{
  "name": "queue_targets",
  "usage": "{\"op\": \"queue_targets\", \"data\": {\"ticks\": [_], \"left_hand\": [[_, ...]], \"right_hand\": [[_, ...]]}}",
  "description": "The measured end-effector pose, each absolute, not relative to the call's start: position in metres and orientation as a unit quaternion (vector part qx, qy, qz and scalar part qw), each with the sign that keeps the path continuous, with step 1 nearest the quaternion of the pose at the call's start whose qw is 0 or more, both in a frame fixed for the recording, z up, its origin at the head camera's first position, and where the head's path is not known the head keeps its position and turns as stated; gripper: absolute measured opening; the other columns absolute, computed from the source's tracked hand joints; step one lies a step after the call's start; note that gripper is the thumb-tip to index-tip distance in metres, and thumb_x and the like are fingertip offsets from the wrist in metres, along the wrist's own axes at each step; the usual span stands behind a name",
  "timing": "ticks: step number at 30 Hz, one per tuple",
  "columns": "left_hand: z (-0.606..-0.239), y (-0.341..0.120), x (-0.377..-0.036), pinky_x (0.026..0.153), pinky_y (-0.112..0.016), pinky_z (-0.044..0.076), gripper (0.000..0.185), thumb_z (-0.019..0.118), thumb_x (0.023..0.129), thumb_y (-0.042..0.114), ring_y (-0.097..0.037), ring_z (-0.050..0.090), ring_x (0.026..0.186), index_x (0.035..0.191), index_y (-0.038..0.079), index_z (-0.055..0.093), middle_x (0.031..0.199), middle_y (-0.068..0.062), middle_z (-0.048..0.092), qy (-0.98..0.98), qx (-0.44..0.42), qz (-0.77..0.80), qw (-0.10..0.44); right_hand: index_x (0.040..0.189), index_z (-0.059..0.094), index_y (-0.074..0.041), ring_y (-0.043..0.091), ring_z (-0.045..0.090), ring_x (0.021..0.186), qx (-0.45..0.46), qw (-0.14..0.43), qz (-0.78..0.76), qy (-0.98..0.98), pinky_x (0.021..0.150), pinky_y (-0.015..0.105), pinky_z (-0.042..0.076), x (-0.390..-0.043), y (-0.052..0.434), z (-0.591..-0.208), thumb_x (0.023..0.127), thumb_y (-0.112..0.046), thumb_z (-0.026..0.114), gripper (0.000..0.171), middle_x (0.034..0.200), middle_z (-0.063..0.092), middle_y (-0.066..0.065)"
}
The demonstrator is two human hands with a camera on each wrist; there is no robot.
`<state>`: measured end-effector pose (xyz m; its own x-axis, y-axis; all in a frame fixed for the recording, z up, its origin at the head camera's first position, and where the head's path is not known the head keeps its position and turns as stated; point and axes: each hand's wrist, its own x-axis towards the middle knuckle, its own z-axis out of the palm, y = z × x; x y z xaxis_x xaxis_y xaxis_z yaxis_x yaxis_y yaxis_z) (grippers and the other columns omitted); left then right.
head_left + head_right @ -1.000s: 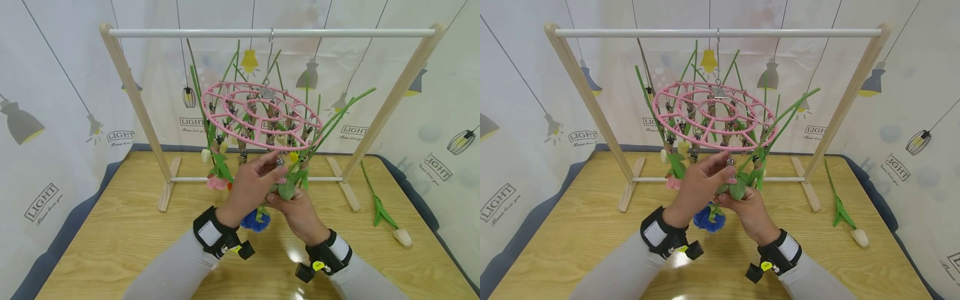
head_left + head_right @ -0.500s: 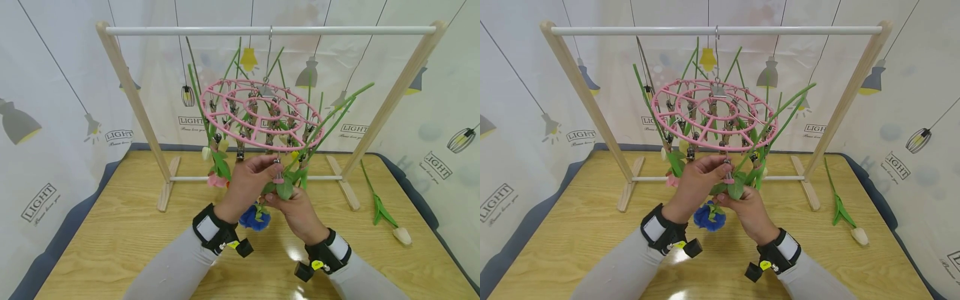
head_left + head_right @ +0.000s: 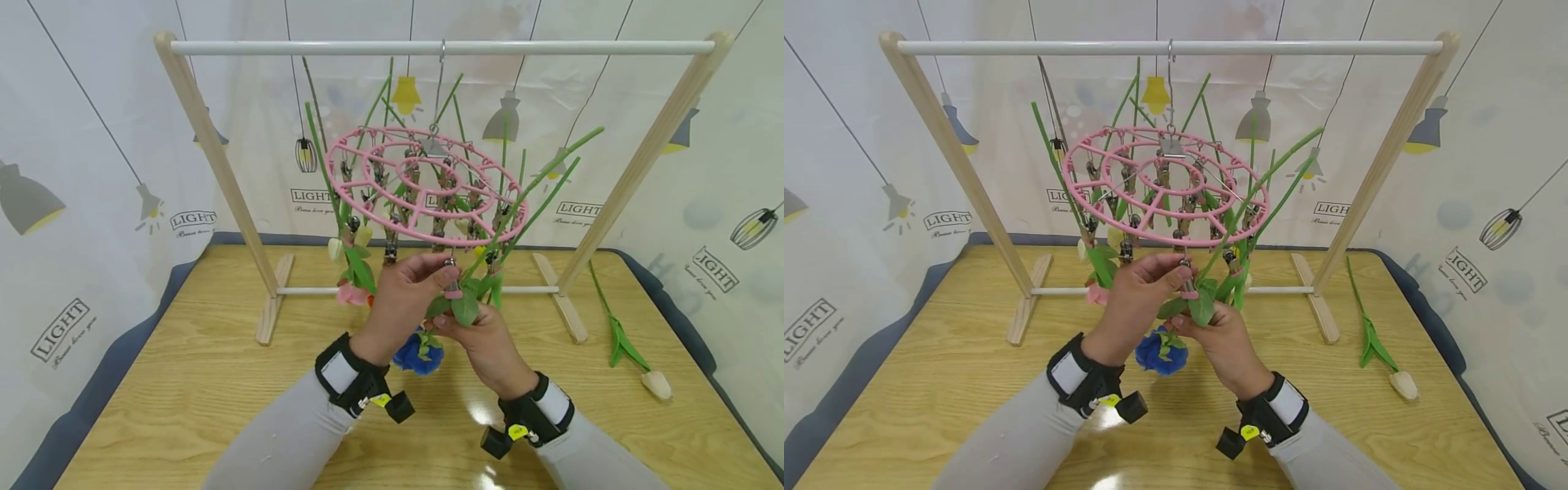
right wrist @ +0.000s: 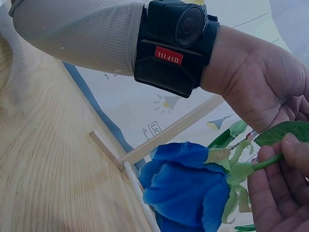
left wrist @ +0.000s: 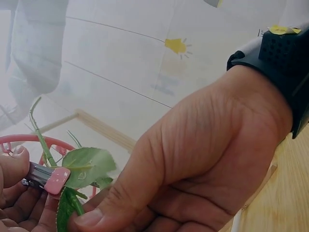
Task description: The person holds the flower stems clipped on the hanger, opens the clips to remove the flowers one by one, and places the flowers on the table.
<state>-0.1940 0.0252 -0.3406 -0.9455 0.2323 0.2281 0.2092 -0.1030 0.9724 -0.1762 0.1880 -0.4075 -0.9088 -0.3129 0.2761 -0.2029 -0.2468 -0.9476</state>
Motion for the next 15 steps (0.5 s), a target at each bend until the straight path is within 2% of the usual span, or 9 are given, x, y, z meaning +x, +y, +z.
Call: {"op": "queue_targets", "data": {"ticks": [15], "left_hand": [[-0.339,0.0255,-0.19,0.087,-0.027,0.057,0.023,0.072,0.1,0.025,-0.014,0.072,0.104,0.119,0.012,0.075,0.112,-0.006,0.078,0.649,0.16,0.744,-0.001]], "right_hand": [[0.116,0.077,-0.024,0.01,0.075,0.098,-0.209,0.013,-0.745,0.634,0.093,0.032,0.062,-0.1777,0.1898,-0.408,0.102,-0.003,0.064,0.028,0.108,0.077,-0.008]]}}
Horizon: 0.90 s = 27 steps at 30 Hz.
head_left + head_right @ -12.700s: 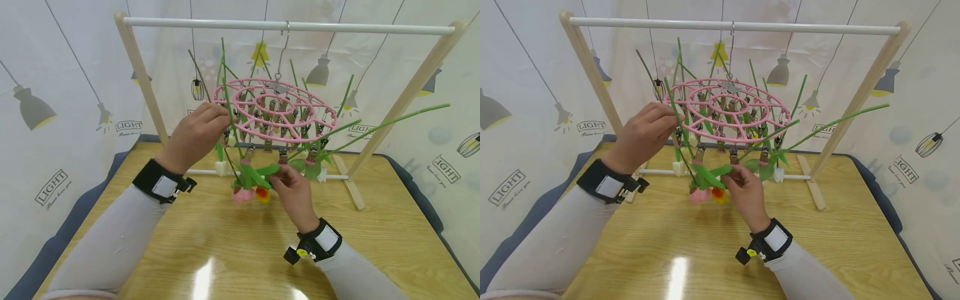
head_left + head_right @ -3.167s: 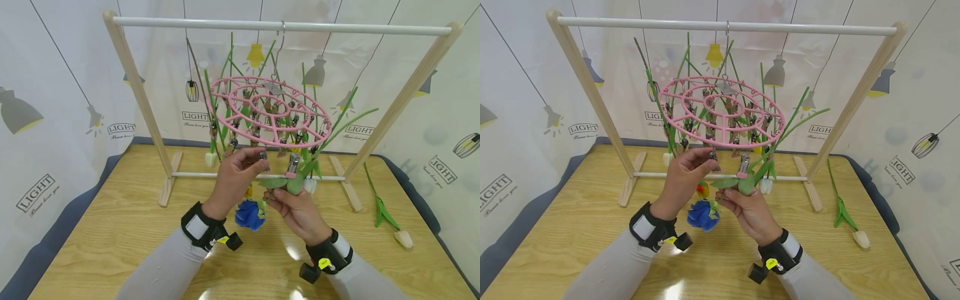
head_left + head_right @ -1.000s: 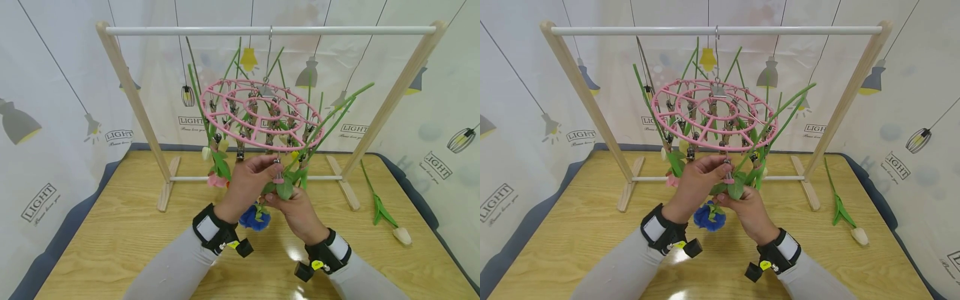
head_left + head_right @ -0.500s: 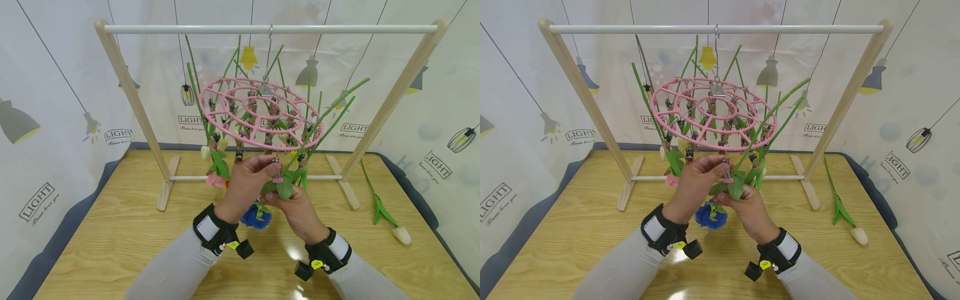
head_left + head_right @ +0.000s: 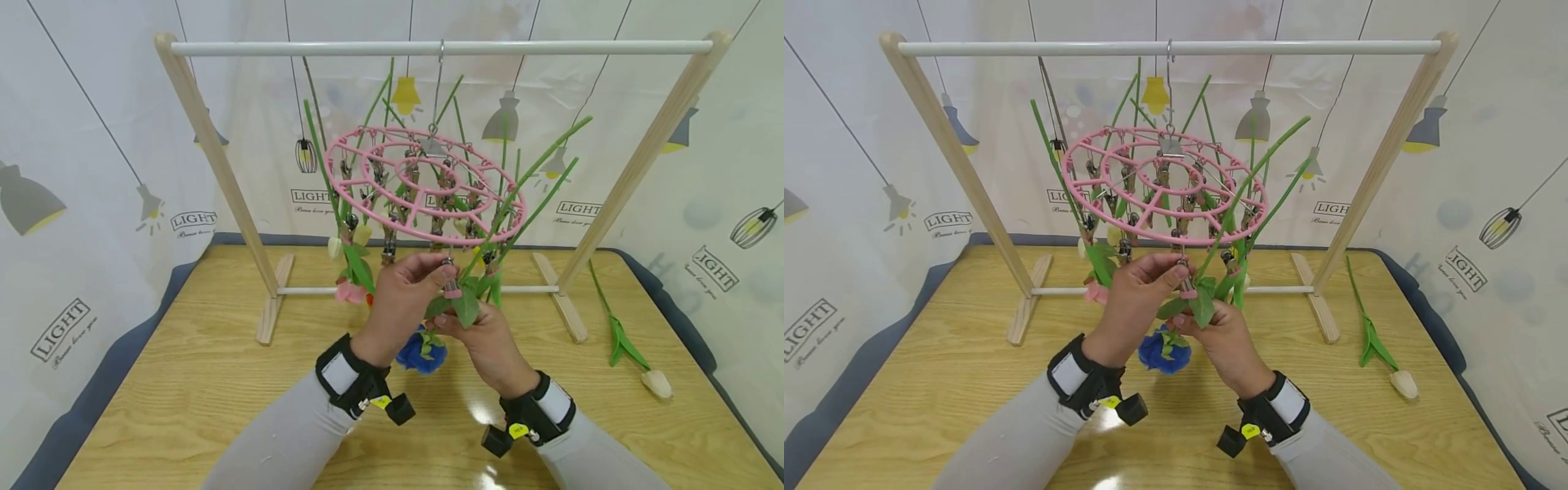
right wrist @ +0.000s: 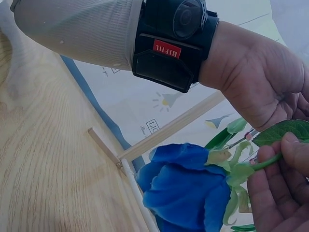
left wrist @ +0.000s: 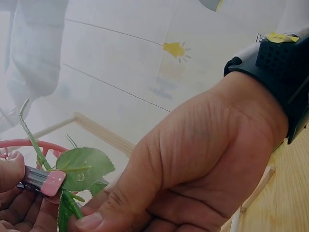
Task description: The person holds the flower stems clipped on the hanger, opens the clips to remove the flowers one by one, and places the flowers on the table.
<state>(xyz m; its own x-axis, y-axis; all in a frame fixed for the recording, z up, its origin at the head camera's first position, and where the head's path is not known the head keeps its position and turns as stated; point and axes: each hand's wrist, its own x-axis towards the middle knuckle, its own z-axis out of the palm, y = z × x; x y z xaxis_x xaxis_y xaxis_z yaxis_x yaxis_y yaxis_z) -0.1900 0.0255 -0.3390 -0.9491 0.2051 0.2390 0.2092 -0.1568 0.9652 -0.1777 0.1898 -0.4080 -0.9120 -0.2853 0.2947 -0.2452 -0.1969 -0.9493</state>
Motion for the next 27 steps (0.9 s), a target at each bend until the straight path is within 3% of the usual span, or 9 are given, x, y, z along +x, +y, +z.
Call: {"op": "queue_targets", "data": {"ticks": [5,11,18,23,27], "left_hand": [[-0.3399,0.0258,-0.1901,0.086,-0.027,0.057,0.022,0.071,0.101,0.024,-0.015,0.072,0.102,0.117,0.01,0.076,0.111,-0.008,0.078,-0.651,-0.17,-0.739,0.019],[-0.3412,0.0257,-0.1897,0.097,-0.032,0.058,0.021,0.069,0.102,0.022,-0.017,0.072,0.106,0.117,0.009,0.075,0.113,-0.01,0.078,-0.65,-0.174,-0.739,0.027],[-0.3414,0.0229,-0.1908,0.097,-0.036,0.06,0.022,0.068,0.102,0.016,-0.014,0.072,0.103,0.118,0.001,0.073,0.111,-0.016,0.076,-0.634,-0.193,-0.747,0.053],[-0.3416,0.0211,-0.1902,0.099,-0.036,0.06,0.023,0.074,0.099,0.02,-0.017,0.074,0.104,0.119,0.01,0.075,0.111,-0.011,0.078,-0.625,-0.174,-0.76,0.039],[-0.3426,0.0208,-0.1902,0.099,-0.035,0.06,0.027,0.075,0.098,0.023,-0.018,0.074,0.104,0.123,0.014,0.075,0.114,-0.009,0.078,-0.626,-0.168,-0.761,0.033]], "right_hand": [[0.11,0.077,-0.022,0.011,0.075,0.099,-0.204,0.015,-0.744,0.636,0.094,0.033,0.062,-0.1775,0.1905,-0.4072,0.102,-0.004,0.065,0.023,0.108,0.077,-0.008],[0.112,0.076,-0.02,0.011,0.074,0.1,-0.202,0.017,-0.733,0.649,0.095,0.033,0.061,-0.1762,0.1927,-0.4067,0.103,-0.007,0.065,0.02,0.109,0.077,-0.008],[0.103,0.078,-0.017,0.011,0.075,0.096,-0.195,0.022,-0.725,0.661,0.092,0.031,0.061,-0.1757,0.1939,-0.4068,0.102,-0.007,0.065,0.016,0.098,0.079,-0.005],[0.106,0.078,-0.01,0.011,0.075,0.097,-0.2,0.023,-0.719,0.665,0.091,0.03,0.061,-0.1744,0.1963,-0.409,0.103,-0.009,0.065,0.013,0.101,0.079,-0.004],[0.112,0.073,0.004,0.012,0.075,0.098,-0.205,0.021,-0.709,0.674,0.092,0.031,0.061,-0.1741,0.1996,-0.4114,0.104,-0.009,0.064,0.018,0.102,0.078,-0.005]]}}
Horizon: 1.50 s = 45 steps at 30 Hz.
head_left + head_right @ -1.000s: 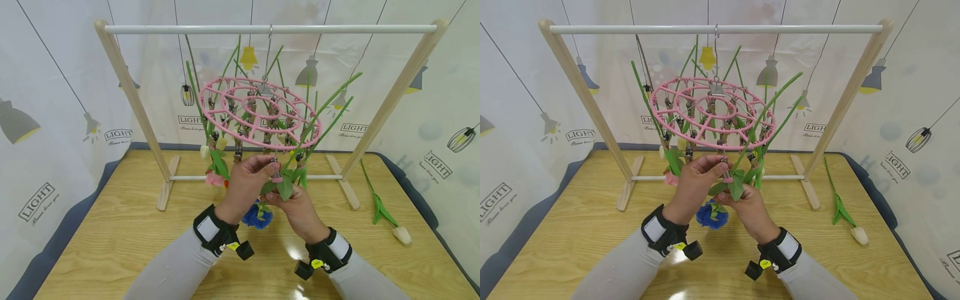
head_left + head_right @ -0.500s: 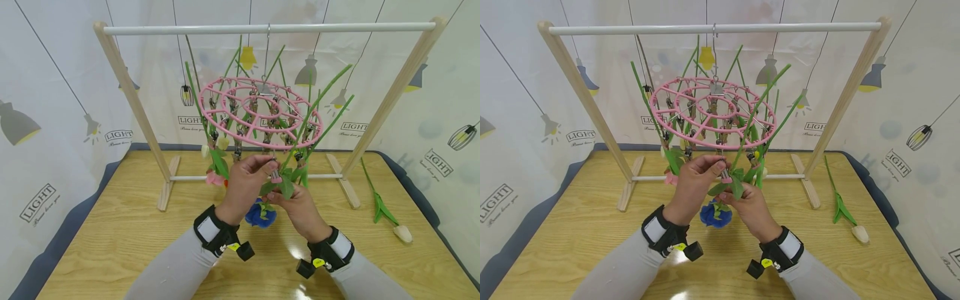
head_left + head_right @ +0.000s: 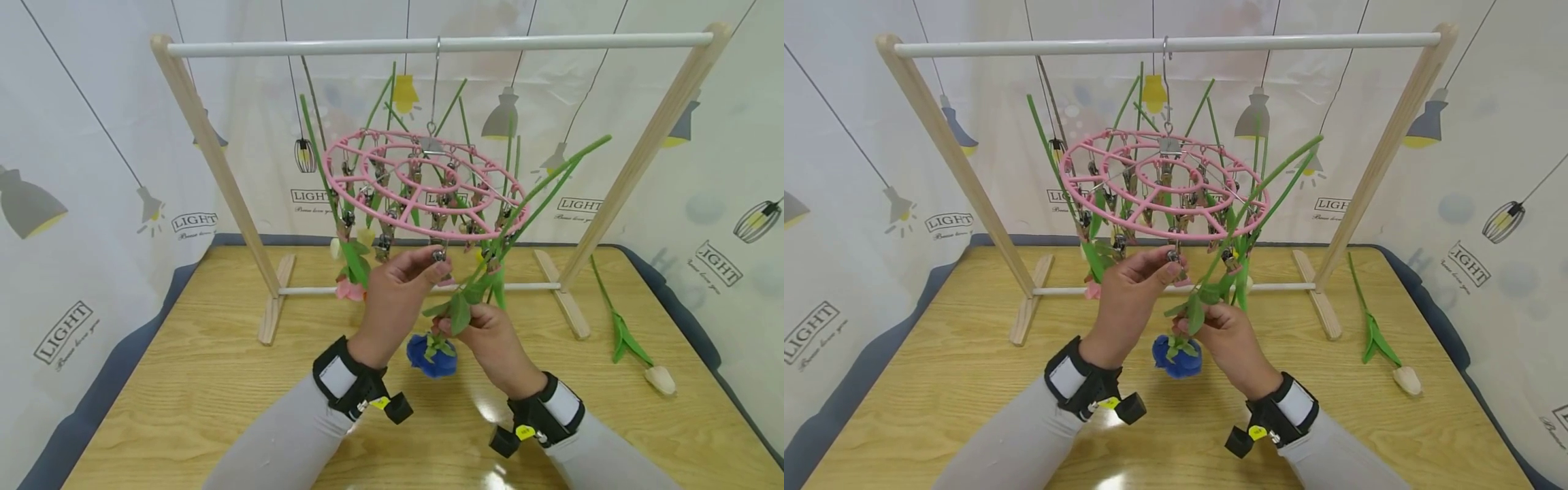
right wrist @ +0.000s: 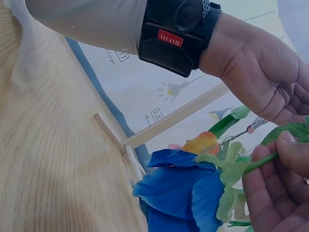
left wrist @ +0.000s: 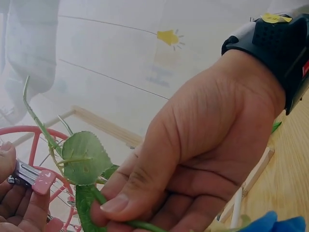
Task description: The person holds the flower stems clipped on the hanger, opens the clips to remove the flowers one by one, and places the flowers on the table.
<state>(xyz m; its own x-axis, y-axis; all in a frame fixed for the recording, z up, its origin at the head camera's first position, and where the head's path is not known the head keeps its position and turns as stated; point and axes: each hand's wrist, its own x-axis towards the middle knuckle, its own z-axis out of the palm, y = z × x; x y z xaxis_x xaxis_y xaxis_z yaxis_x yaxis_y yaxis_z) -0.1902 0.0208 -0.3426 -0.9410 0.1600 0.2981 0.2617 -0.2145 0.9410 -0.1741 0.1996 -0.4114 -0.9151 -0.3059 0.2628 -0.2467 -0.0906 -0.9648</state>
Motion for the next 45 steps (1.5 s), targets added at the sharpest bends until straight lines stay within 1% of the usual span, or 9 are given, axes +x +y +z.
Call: {"op": "queue_targets", "data": {"ticks": [3,9,14,17,27,33,37,41,45], "left_hand": [[-0.344,0.02,-0.191,0.098,-0.036,0.06,0.029,0.075,0.098,0.022,-0.018,0.074,0.104,0.126,0.014,0.074,0.116,-0.01,0.076,-0.626,-0.172,-0.76,0.037],[-0.347,0.02,-0.192,0.095,-0.038,0.062,0.032,0.073,0.099,0.016,-0.014,0.073,0.1,0.13,0.009,0.07,0.119,-0.015,0.073,-0.621,-0.188,-0.76,0.045],[-0.346,0.02,-0.192,0.094,-0.038,0.062,0.032,0.071,0.1,0.012,-0.012,0.072,0.099,0.131,0.004,0.069,0.119,-0.018,0.072,-0.61,-0.201,-0.765,0.044],[-0.346,0.019,-0.192,0.093,-0.038,0.062,0.033,0.071,0.099,0.011,-0.011,0.071,0.097,0.131,0.002,0.068,0.119,-0.019,0.072,-0.613,-0.207,-0.761,0.05],[-0.347,0.019,-0.192,0.092,-0.037,0.063,0.031,0.07,0.1,0.009,-0.013,0.071,0.097,0.131,0.003,0.068,0.116,-0.022,0.071,-0.61,-0.223,-0.758,0.055],[-0.347,0.017,-0.193,0.093,-0.039,0.062,0.032,0.069,0.1,0.008,-0.012,0.07,0.098,0.132,0.002,0.067,0.116,-0.022,0.071,-0.609,-0.225,-0.758,0.059],[-0.348,0.015,-0.193,0.094,-0.041,0.062,0.034,0.069,0.1,0.008,-0.011,0.07,0.098,0.132,0.0,0.067,0.116,-0.021,0.071,-0.61,-0.226,-0.757,0.057],[-0.347,0.013,-0.193,0.094,-0.041,0.062,0.033,0.069,0.1,0.008,-0.011,0.07,0.098,0.132,0.001,0.067,0.116,-0.021,0.071,-0.611,-0.226,-0.757,0.056],[-0.348,0.013,-0.193,0.094,-0.041,0.062,0.032,0.07,0.1,0.009,-0.012,0.07,0.098,0.131,0.002,0.068,0.115,-0.02,0.071,-0.613,-0.223,-0.756,0.054]], "right_hand": [[0.114,0.069,0.009,0.012,0.075,0.098,-0.205,0.021,-0.703,0.681,0.092,0.031,0.061,-0.174,0.203,-0.413,0.104,-0.009,0.063,0.022,0.103,0.078,-0.005],[0.111,0.072,0.002,0.012,0.074,0.099,-0.203,0.02,-0.695,0.689,0.093,0.031,0.061,-0.167,0.21,-0.412,0.105,-0.009,0.061,0.017,0.104,0.077,-0.002],[0.116,0.068,0.01,0.013,0.074,0.098,-0.2,0.006,-0.68,0.705,0.09,0.031,0.062,-0.157,0.221,-0.406,0.106,-0.009,0.06,0.023,0.107,0.076,0.001],[0.117,0.067,0.011,0.012,0.073,0.097,-0.199,-0.008,-0.67,0.715,0.087,0.03,0.062,-0.151,0.23,-0.4,0.106,-0.008,0.058,0.024,0.106,0.077,-0.001],[0.115,0.069,0.011,0.013,0.074,0.094,-0.184,-0.073,-0.662,0.723,0.083,0.026,0.062,-0.135,0.28,-0.382,0.105,0.003,0.055,0.019,0.104,0.076,0.001],[0.117,0.068,0.007,0.011,0.073,0.096,-0.17,-0.089,-0.69,0.698,0.088,0.024,0.06,-0.139,0.31,-0.371,0.106,0.004,0.051,0.02,0.106,0.075,-0.001],[0.119,0.066,0.008,0.011,0.073,0.1,-0.173,-0.101,-0.713,0.672,0.09,0.024,0.06,-0.144,0.332,-0.366,0.106,0.006,0.049,0.022,0.11,0.073,0.001],[0.115,0.067,0.007,0.012,0.074,0.096,-0.138,-0.121,-0.715,0.675,0.086,0.023,0.061,-0.15,0.356,-0.364,0.105,0.001,0.055,0.017,0.108,0.073,0.003],[0.111,0.069,0.004,0.011,0.075,0.092,-0.084,-0.112,-0.714,0.686,0.082,0.023,0.062,-0.157,0.385,-0.366,0.104,-0.003,0.06,0.014,0.103,0.076,0.002]]}}
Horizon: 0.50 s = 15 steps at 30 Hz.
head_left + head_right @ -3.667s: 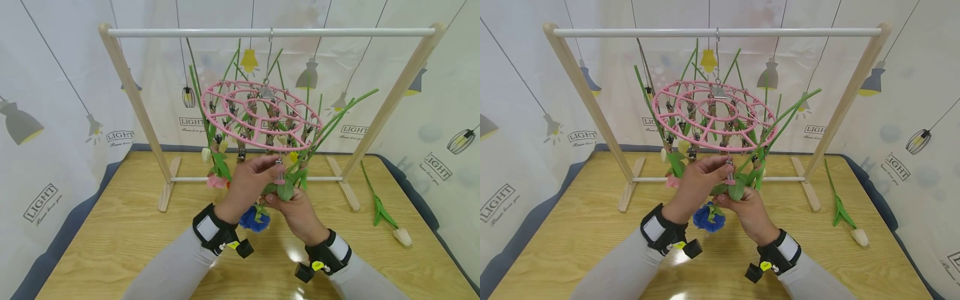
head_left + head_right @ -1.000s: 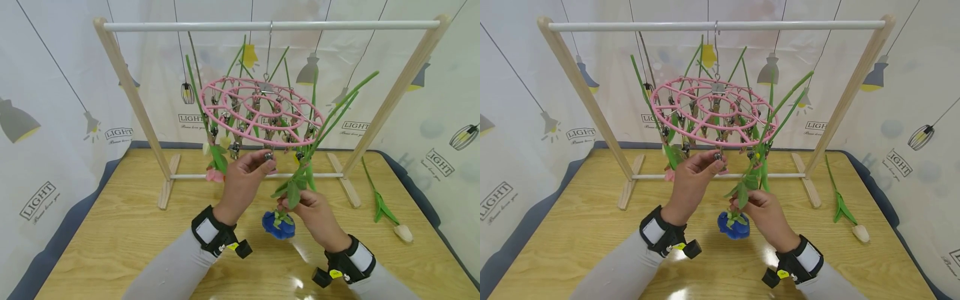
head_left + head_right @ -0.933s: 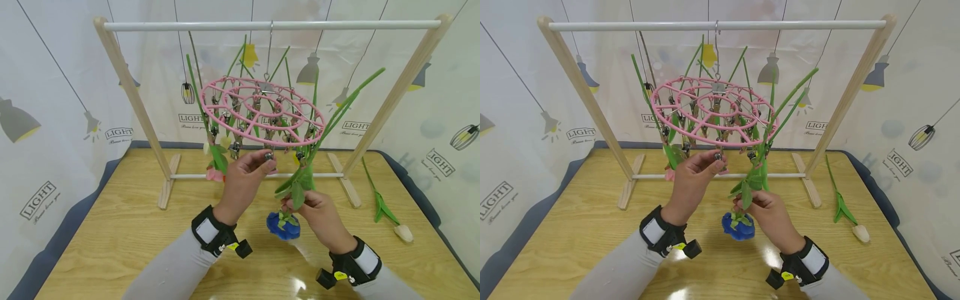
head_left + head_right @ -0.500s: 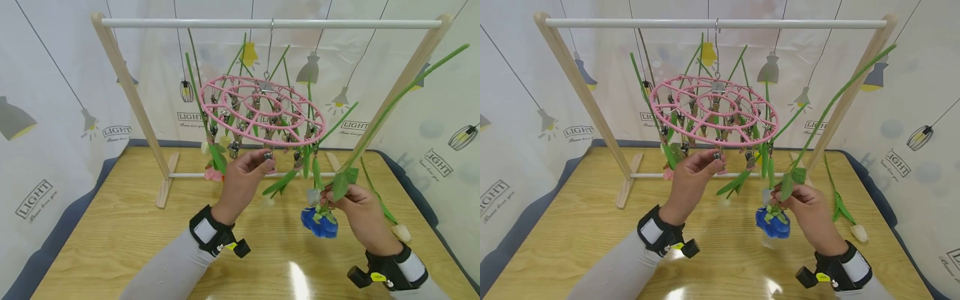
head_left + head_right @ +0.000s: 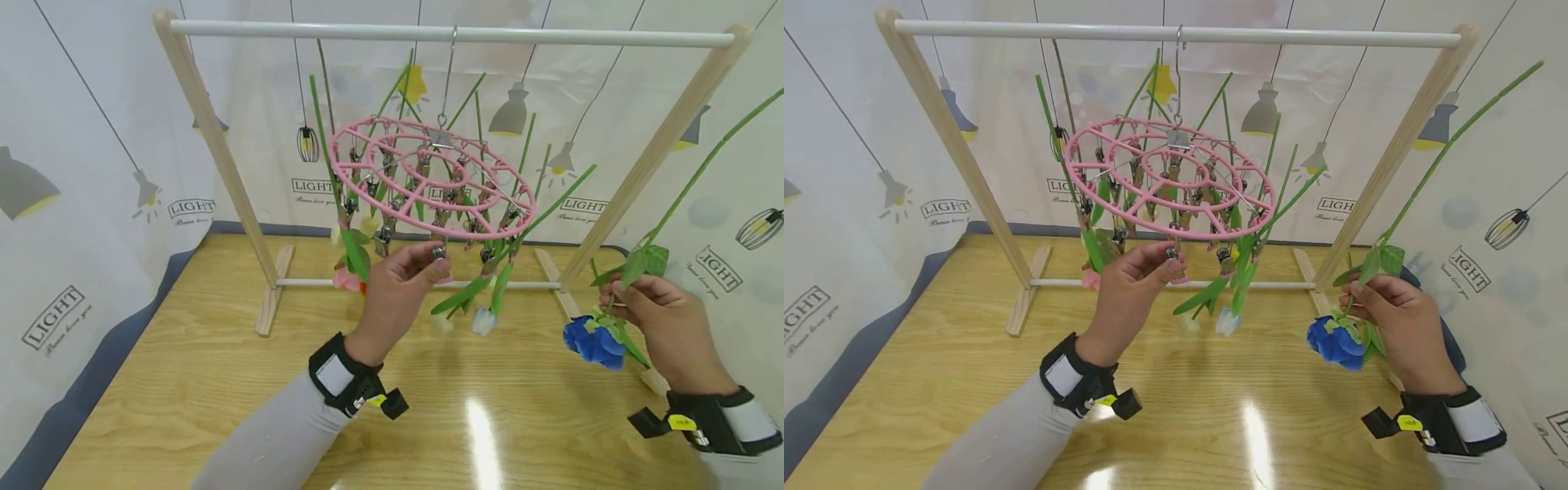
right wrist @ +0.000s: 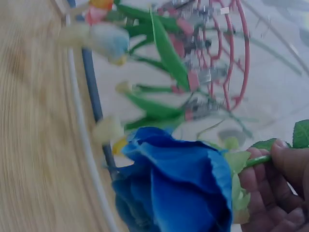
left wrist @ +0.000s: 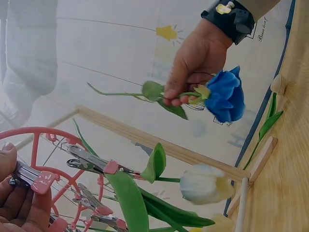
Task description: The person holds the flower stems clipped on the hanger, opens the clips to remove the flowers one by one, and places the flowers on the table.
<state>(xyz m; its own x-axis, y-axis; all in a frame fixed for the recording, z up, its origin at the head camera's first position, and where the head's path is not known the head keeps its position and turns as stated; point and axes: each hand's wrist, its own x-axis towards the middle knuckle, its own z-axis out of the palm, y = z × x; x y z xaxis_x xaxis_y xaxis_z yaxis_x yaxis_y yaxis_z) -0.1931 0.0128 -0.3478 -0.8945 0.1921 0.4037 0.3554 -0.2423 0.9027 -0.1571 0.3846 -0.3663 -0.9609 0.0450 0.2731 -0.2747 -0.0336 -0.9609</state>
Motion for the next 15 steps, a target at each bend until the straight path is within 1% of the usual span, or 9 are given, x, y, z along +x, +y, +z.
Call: {"op": "queue_targets", "data": {"ticks": [2,5,10,12,15], "left_hand": [[-0.348,0.014,-0.193,0.093,-0.039,0.062,0.032,0.07,0.1,0.008,-0.011,0.07,0.097,0.131,0.002,0.068,0.115,-0.021,0.071,-0.612,-0.223,-0.757,0.053],[-0.348,0.014,-0.193,0.092,-0.036,0.063,0.031,0.07,0.099,0.007,-0.01,0.07,0.097,0.13,0.0,0.067,0.116,-0.023,0.071,-0.609,-0.221,-0.76,0.053],[-0.347,0.014,-0.191,0.092,-0.035,0.063,0.031,0.069,0.099,0.005,-0.009,0.07,0.097,0.129,-0.002,0.067,0.117,-0.025,0.071,-0.607,-0.222,-0.761,0.055],[-0.348,0.014,-0.191,0.092,-0.034,0.063,0.031,0.069,0.099,0.006,-0.009,0.07,0.097,0.129,-0.002,0.067,0.117,-0.025,0.071,-0.611,-0.221,-0.758,0.055],[-0.349,0.014,-0.191,0.091,-0.034,0.063,0.031,0.07,0.099,0.007,-0.009,0.07,0.097,0.129,-0.001,0.067,0.116,-0.024,0.071,-0.616,-0.223,-0.754,0.053]], "right_hand": [[0.113,0.072,0.0,0.009,0.075,0.091,0.058,0.104,0.7,-0.704,0.079,0.022,0.062,-0.162,0.399,-0.37,0.104,-0.006,0.062,0.014,0.1,0.077,-0.001],[0.115,0.075,-0.01,0.004,0.076,0.089,0.024,0.076,0.672,-0.736,0.076,0.019,0.062,-0.167,0.421,-0.376,0.103,-0.011,0.064,0.015,0.099,0.079,-0.007],[0.111,0.073,-0.02,0.001,0.074,0.088,-0.019,0.004,0.611,-0.792,0.075,0.02,0.062,-0.177,0.445,-0.389,0.104,-0.019,0.065,0.011,0.098,0.076,-0.015],[0.109,0.072,-0.022,0.001,0.073,0.087,-0.036,-0.025,0.576,-0.816,0.076,0.022,0.062,-0.18,0.451,-0.394,0.105,-0.023,0.065,0.009,0.096,0.075,-0.017],[0.109,0.071,-0.021,0.002,0.073,0.085,-0.054,-0.065,0.529,-0.844,0.076,0.024,0.063,-0.184,0.457,-0.4,0.105,-0.028,0.064,0.011,0.092,0.073,-0.019]]}}
